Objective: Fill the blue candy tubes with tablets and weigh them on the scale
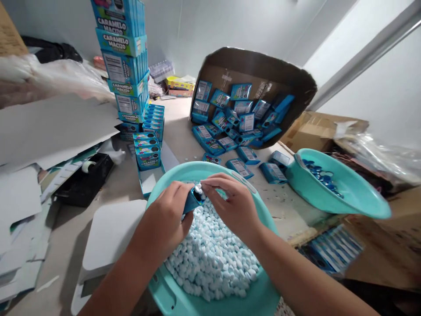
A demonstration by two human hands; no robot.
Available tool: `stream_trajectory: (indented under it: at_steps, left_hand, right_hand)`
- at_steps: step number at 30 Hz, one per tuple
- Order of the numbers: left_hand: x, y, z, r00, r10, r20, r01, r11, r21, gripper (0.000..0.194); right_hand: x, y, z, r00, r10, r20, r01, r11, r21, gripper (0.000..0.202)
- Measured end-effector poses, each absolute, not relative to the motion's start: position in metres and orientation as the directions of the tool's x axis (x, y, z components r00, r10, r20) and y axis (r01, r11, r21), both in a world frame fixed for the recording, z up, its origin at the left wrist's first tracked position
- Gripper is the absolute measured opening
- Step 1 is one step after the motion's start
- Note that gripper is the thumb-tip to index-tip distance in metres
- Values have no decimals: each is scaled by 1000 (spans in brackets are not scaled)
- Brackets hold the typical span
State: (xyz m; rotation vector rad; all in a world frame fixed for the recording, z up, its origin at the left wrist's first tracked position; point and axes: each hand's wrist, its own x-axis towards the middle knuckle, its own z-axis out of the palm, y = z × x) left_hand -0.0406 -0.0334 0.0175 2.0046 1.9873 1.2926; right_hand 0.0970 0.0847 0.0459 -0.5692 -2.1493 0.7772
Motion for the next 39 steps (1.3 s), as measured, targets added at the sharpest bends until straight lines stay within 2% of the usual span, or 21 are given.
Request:
stream_trajectory:
  at_steps: [7,12,16,19,24,27,29,31,33,34,36,39]
  left_hand:
    - [-41,-34,20,-173,837,519,797,-192,573,42]
    - [-41,-36,23,-200,830,521,779,-188,598,35]
    - [-40,-36,22,-134,844,520,813,-207,545,31]
    - [-39,-35,21,-143,839,526,838,-180,516,28]
    - [-38,-36,22,-209,805,555,820,-165,548,33]
    - [-39,-35,22,-270,775,572,798,-152,583,36]
    - [-39,-35,21,-324,756,569,773,-136,620,38]
    - [-40,-35,19,-388,734,557,733,-121,669,43]
    - [-40,-35,18,-440,712,548,693,-119,711,51]
    - [-40,-35,17,-445,706,551,685,-129,717,53]
    - [-41,-36,18,-412,705,577,698,-163,697,49]
    - [-42,-36,21,-331,706,627,745,-213,633,30]
  right_hand:
    - [100,78,55,-661,565,495,16,669,-743,15]
    - [100,76,50,-650,632,422,-98,481,-871,16]
    - [100,75,46,-640,654,404,-156,404,-901,17]
    - [100,73,46,-652,632,418,-168,417,-893,15]
    - [103,73,50,-647,590,483,-127,541,-831,15]
    - [102,84,48,-488,700,521,-92,552,-829,16]
    - [100,94,41,-352,832,428,-72,432,-899,13]
    - [97,102,33,-342,918,202,-32,203,-979,16]
    - [93,105,25,-427,903,-42,57,-20,-998,24]
    - [91,105,23,-466,877,-116,96,-80,-992,28]
    - [87,101,22,-515,847,-132,105,-90,-990,31]
    - [85,93,28,-534,845,32,12,46,-999,25]
